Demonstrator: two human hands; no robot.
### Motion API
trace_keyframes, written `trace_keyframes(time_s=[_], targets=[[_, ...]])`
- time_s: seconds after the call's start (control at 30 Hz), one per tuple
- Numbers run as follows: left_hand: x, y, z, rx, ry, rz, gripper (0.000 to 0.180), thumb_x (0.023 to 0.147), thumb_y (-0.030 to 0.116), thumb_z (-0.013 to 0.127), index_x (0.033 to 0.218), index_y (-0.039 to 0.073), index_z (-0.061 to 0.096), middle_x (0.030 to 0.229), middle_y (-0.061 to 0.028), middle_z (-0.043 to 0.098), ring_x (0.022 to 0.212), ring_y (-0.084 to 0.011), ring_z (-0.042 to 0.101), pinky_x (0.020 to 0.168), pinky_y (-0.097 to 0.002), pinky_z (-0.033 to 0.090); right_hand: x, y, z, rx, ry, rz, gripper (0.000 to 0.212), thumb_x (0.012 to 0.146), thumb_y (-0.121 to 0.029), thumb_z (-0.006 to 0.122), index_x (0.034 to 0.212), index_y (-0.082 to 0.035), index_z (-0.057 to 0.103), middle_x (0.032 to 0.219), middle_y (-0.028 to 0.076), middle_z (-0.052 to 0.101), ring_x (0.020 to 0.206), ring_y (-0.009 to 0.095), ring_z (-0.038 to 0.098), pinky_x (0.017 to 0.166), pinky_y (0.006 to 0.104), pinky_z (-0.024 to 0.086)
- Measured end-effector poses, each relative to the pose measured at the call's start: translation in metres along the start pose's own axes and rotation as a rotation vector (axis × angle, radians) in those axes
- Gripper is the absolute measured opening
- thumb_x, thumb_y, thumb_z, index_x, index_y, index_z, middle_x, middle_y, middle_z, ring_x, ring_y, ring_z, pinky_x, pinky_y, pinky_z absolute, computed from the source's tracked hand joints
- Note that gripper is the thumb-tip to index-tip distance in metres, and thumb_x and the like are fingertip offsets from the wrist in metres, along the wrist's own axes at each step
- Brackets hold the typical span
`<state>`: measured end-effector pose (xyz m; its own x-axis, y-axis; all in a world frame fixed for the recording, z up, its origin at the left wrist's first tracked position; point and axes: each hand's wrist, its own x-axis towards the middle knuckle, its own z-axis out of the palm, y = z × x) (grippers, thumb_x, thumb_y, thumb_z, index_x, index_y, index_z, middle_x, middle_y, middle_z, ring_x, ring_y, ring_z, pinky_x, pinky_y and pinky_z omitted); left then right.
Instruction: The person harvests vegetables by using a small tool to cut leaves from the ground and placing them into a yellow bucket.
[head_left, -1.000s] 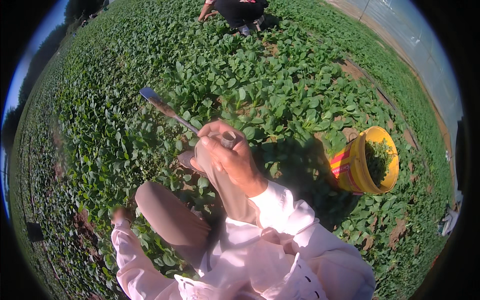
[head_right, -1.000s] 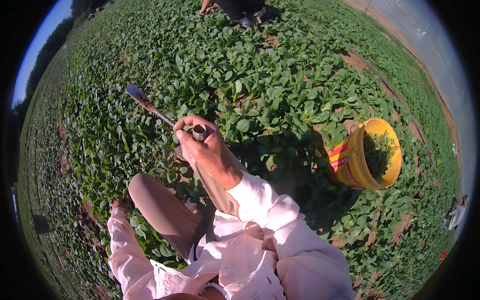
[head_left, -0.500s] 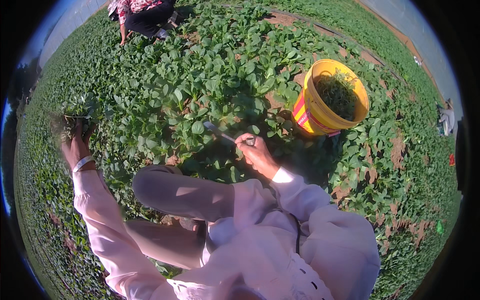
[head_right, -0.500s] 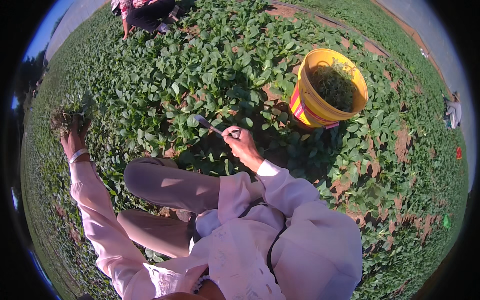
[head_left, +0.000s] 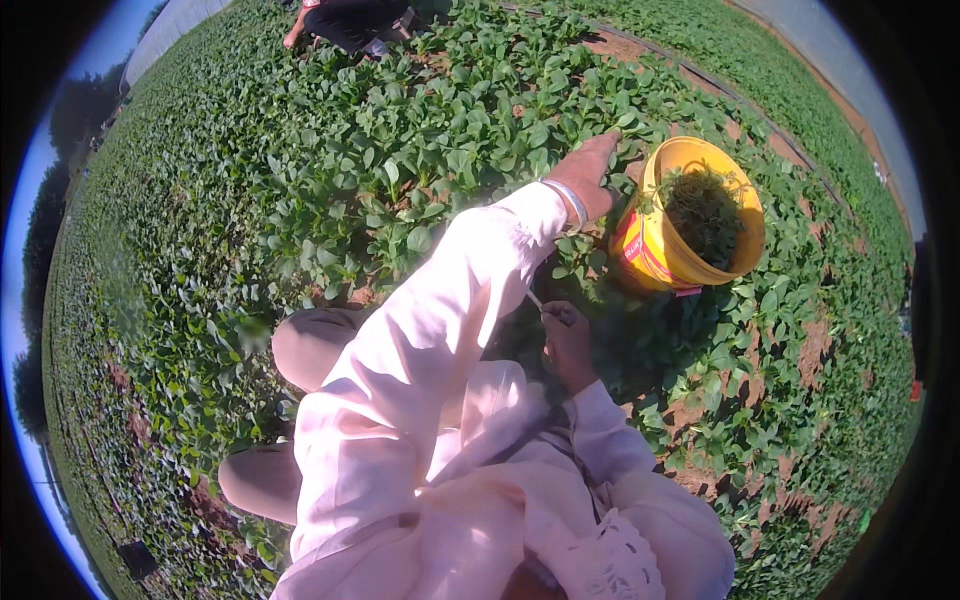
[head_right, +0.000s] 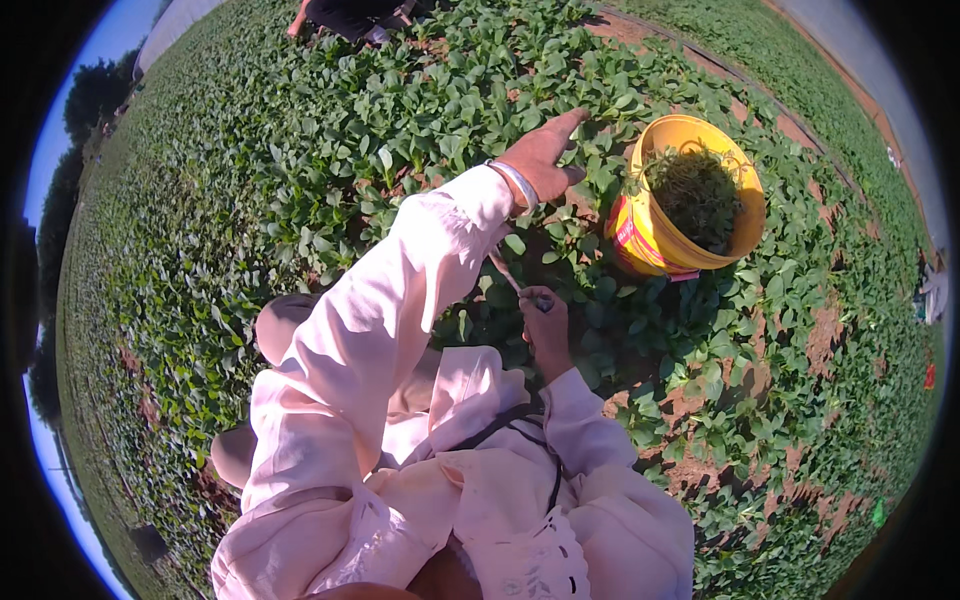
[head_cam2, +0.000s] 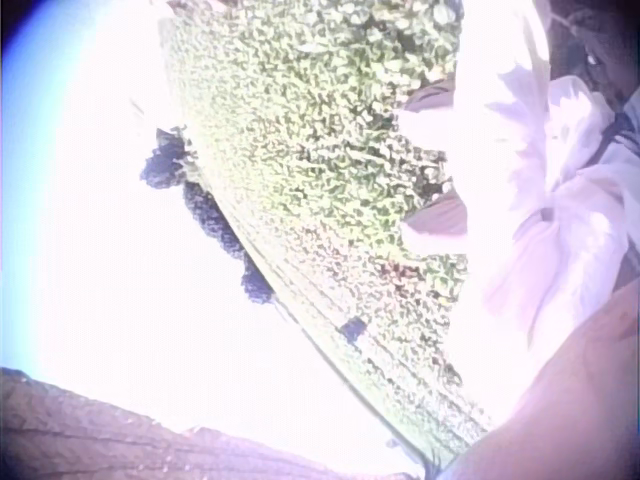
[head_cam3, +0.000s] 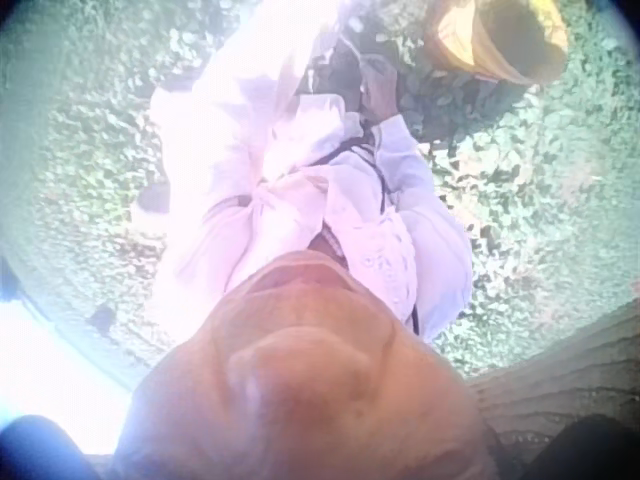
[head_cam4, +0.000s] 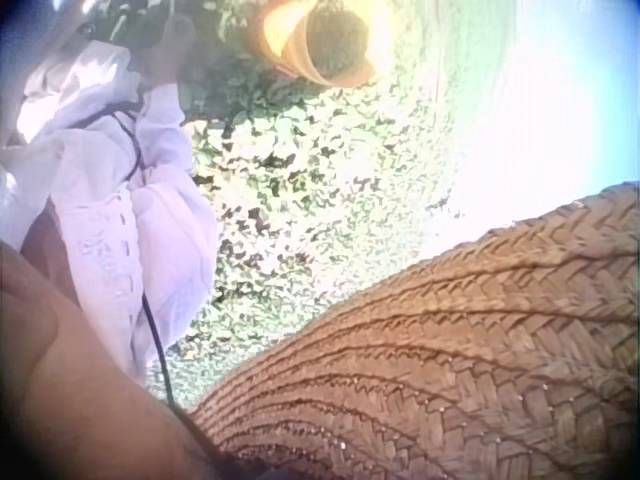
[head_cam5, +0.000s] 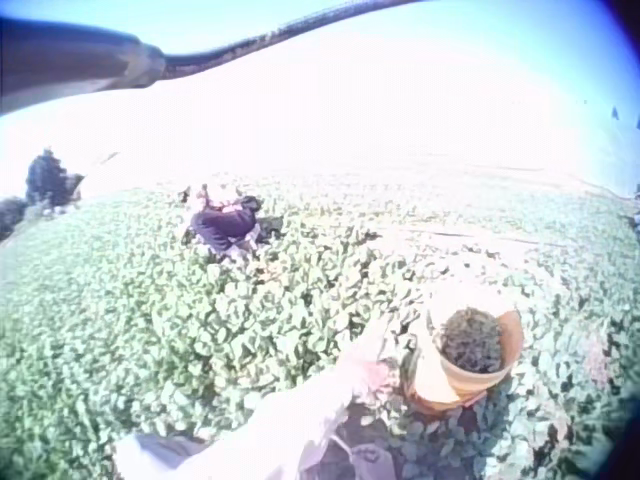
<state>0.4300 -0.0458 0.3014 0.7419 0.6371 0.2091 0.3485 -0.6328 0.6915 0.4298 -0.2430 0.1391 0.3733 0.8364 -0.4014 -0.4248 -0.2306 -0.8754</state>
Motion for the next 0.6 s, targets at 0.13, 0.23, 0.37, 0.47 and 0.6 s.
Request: trace_keyframes(time_s=[0.13,0.23,0.37,0.47,0.6], targets=[[-0.091,-0.005,-0.151,-0.328,-0.037,-0.187,0.039,0.091,0.012,0.058,0.127,0.0,0.05,0.119,-0.0123,0.061,0.102,-0.0208,0.062,0.08,-0.0308,0.054,0.011,-0.006,0.013,-0.061,-0.048,0.023,0.004,0.086,-0.004,0.06,0.089,-0.006,0.061,0.056,-0.005,0.045,0.038,0.004,0.037,0.034,0.0226,0.029],[-0.174,-0.001,-0.219,-0.381,0.192,-0.288,0.033,0.093,0.014,0.054,0.123,-0.001,0.053,0.109,-0.01,0.065,0.093,-0.0182,0.065,0.076,-0.0307,0.054,0.025,-0.005,0.005,-0.198,-0.137,-0.226,0.004,0.087,-0.007,0.06,0.09,-0.008,0.061,0.057,-0.006,0.043,0.041,0.004,0.038,0.036,0.0228,0.028],[-0.293,-0.047,-0.255,-0.233,0.461,-0.484,0.036,0.094,0.022,0.056,0.122,0.0,0.054,0.104,-0.0073,0.065,0.09,-0.0149,0.064,0.072,-0.0276,0.053,-0.001,-0.045,0.027,-0.064,-0.084,0.189,0.007,0.089,-0.013,0.06,0.096,-0.014,0.06,0.057,-0.006,0.039,0.043,0.005,0.038,0.035,0.0219,0.024],[-0.38,-0.081,-0.258,-0.178,0.57,-0.616,0.033,0.094,0.021,0.055,0.121,0.001,0.056,0.103,-0.0066,0.066,0.089,-0.0136,0.064,0.07,-0.0262,0.052,0.019,-0.03,0.013,-0.153,-0.078,0.12,0.008,0.089,-0.015,0.06,0.096,-0.017,0.059,0.057,-0.007,0.038,0.042,0.006,0.038,0.034,0.0217,0.023],[-0.473,-0.094,-0.257,-0.072,0.61,-0.865,0.026,0.095,0.017,0.054,0.117,0.005,0.059,0.099,-0.0022,0.066,0.085,-0.0093,0.062,0.066,-0.0223,0.047,0.045,-0.015,0.0,-0.242,-0.199,0.095,0.014,0.089,-0.017,0.061,0.103,-0.018,0.057,0.057,-0.006,0.035,0.043,0.007,0.038,0.035,0.0234,0.027]])
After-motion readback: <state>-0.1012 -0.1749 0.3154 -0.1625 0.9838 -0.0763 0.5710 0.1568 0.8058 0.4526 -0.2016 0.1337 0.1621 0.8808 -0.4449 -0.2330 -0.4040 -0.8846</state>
